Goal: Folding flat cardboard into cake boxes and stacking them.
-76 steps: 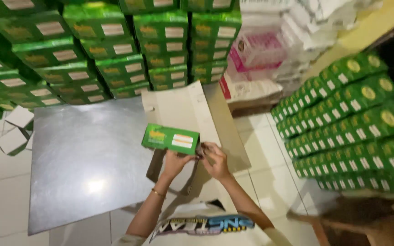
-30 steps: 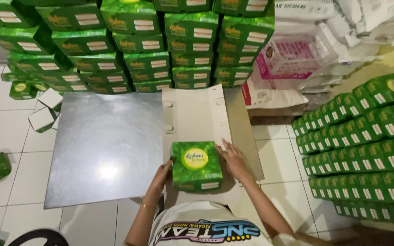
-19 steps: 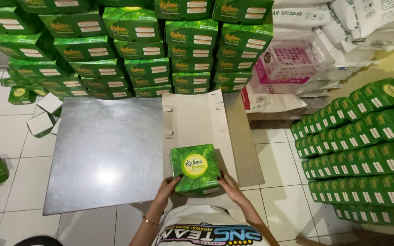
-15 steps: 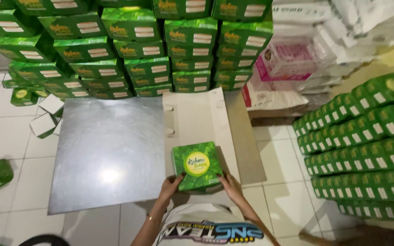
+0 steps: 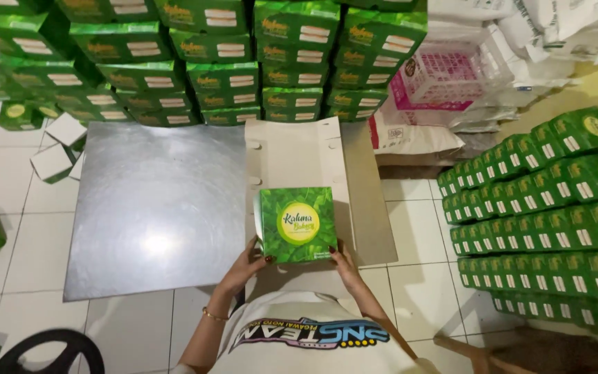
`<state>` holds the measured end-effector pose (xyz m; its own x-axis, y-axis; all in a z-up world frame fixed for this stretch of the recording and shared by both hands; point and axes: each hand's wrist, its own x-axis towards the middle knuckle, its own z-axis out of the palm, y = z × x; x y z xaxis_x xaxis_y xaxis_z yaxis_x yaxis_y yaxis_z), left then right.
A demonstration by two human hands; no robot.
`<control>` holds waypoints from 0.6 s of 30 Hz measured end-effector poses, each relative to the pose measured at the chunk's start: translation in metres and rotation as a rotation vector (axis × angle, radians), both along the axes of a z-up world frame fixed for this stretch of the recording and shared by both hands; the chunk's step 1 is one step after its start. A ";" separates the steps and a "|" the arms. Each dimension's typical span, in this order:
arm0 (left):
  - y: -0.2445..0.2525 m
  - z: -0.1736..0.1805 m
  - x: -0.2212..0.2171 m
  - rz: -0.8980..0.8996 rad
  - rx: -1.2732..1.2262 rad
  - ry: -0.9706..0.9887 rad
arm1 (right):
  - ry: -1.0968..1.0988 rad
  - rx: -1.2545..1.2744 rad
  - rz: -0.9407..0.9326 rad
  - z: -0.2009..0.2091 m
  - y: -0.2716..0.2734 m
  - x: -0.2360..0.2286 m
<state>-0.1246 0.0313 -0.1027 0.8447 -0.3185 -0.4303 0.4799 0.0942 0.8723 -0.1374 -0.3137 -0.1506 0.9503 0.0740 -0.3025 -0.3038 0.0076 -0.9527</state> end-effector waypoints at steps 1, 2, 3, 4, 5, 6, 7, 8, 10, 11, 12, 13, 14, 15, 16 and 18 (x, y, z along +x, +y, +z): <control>0.003 0.005 0.002 -0.019 0.042 -0.065 | 0.010 0.011 -0.032 0.007 0.006 0.004; 0.006 0.010 0.003 -0.016 0.044 -0.062 | 0.013 0.013 -0.029 0.021 0.012 0.006; 0.007 0.014 0.004 0.017 0.015 -0.075 | -0.008 0.039 -0.054 0.036 0.018 0.007; 0.008 0.019 0.005 0.049 -0.013 -0.088 | -0.029 0.065 -0.079 0.051 0.023 0.009; 0.006 0.021 0.003 0.055 -0.015 -0.085 | -0.025 0.062 -0.073 0.048 0.022 0.008; 0.004 0.024 0.000 0.103 -0.039 -0.080 | -0.049 0.100 -0.092 0.045 0.021 0.007; 0.002 0.026 -0.001 0.147 -0.061 -0.079 | -0.075 0.140 -0.114 0.043 0.021 0.008; 0.003 0.018 -0.002 0.151 -0.061 -0.079 | -0.074 0.140 -0.111 0.050 0.021 0.012; 0.005 0.002 -0.005 0.151 -0.116 -0.219 | -0.011 0.170 -0.197 0.066 0.021 0.019; 0.002 -0.004 -0.001 0.154 -0.117 -0.218 | -0.010 0.169 -0.195 0.048 0.003 0.034; -0.001 -0.009 0.003 0.172 -0.011 -0.293 | -0.064 0.261 -0.213 0.030 -0.015 0.050; -0.005 -0.015 0.005 0.192 0.096 -0.364 | -0.115 0.353 -0.230 0.011 -0.033 0.064; -0.007 -0.012 0.005 0.196 0.095 -0.361 | -0.112 0.350 -0.227 0.037 -0.040 0.078; -0.009 -0.009 0.008 0.224 0.357 -0.347 | -0.208 0.415 -0.234 0.064 -0.047 0.097; -0.011 -0.005 0.011 0.250 0.619 -0.326 | -0.305 0.480 -0.241 0.092 -0.054 0.116; -0.006 -0.026 0.010 0.247 0.747 -0.311 | -0.310 0.489 -0.246 0.132 -0.078 0.161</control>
<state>-0.1150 0.0257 -0.1283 0.9674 0.1667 -0.1906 0.2490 -0.4891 0.8359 0.0236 -0.3914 -0.0182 0.9952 -0.0982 0.0038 0.0527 0.4997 -0.8646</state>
